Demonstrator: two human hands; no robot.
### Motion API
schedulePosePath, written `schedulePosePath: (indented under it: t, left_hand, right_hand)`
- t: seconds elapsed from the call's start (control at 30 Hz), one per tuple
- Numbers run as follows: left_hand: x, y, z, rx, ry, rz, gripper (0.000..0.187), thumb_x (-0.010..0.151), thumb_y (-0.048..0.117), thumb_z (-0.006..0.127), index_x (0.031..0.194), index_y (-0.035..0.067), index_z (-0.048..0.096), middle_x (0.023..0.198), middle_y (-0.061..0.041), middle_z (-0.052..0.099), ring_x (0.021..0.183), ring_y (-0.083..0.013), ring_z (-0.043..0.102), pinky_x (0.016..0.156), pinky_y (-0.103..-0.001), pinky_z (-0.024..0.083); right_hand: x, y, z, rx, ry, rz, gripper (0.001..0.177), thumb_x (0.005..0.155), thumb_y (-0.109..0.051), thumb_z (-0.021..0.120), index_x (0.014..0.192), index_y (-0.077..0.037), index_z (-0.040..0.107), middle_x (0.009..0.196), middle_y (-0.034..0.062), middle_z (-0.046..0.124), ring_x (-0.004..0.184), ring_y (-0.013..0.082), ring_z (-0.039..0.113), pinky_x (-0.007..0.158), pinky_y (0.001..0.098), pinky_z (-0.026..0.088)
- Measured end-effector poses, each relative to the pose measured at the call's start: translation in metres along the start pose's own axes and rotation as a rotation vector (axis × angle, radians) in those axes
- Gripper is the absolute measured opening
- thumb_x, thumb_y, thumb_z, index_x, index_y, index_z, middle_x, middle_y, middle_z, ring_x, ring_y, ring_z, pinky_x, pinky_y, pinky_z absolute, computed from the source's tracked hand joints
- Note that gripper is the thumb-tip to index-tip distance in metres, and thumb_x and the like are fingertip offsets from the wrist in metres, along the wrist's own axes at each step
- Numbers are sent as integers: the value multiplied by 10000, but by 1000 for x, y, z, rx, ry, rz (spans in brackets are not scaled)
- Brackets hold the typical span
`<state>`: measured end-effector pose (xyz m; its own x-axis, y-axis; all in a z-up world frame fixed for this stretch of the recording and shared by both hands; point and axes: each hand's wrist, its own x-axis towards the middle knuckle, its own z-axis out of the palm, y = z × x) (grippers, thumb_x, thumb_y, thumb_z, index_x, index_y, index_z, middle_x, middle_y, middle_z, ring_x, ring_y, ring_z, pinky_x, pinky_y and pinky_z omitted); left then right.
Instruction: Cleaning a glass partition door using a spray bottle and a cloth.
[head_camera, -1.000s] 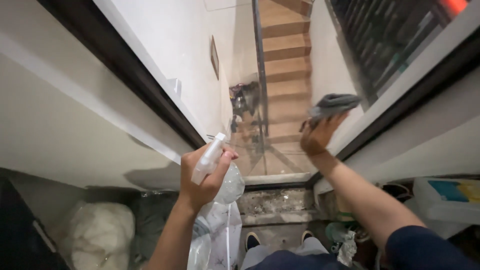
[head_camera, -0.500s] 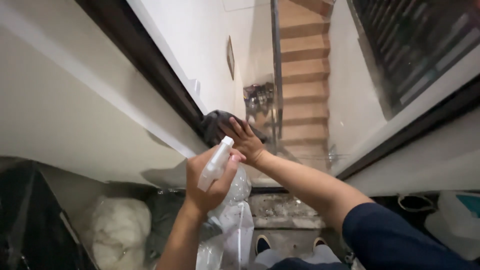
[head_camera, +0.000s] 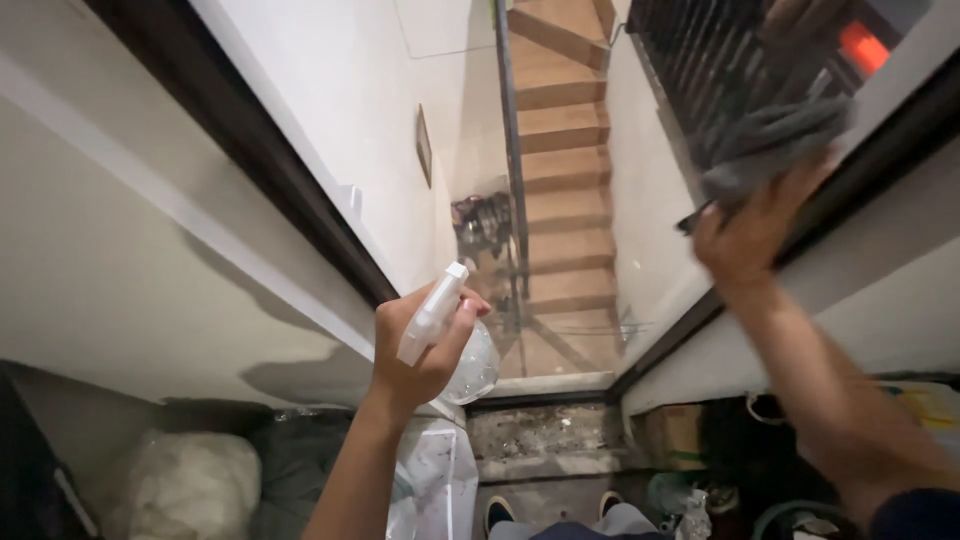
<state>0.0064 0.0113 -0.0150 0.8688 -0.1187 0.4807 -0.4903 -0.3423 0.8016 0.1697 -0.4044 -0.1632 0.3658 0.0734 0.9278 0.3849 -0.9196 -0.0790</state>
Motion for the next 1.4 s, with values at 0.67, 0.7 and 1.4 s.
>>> schedulePosePath:
  t: [0.67,0.7,1.4]
  left_hand:
    - [-11,-5,-38,20,240,69,149,958,29,609,950,-37,743,884,-101,773,739,-129,693,695,-275,564]
    - [-12,-6,-39,21,235,61,149,958,29,609,950,-37,743,884,-101,773,739,-129,693,695,-275,564]
    - [2,-8,3,-67,108,103,139,964,29,599,955,-45,716,905,-101,766,777,-116,697,720,-263,556]
  right_hand:
    - [115,-319,103,22,-84,-313,498,1131,-154,434,1625,-207,470,1720,199,233,1575,499,132,1259,623,83]
    - [80,-323,123,24,-91,-307,498,1131,-154,434,1625,-207,470,1720,199,233,1575,499,132,1259,623,83]
    - [-128,19,26,-196,-364,97,615,954,-251,611,1476,46,479,1560,343,347,1497,640,240,1244,762,188]
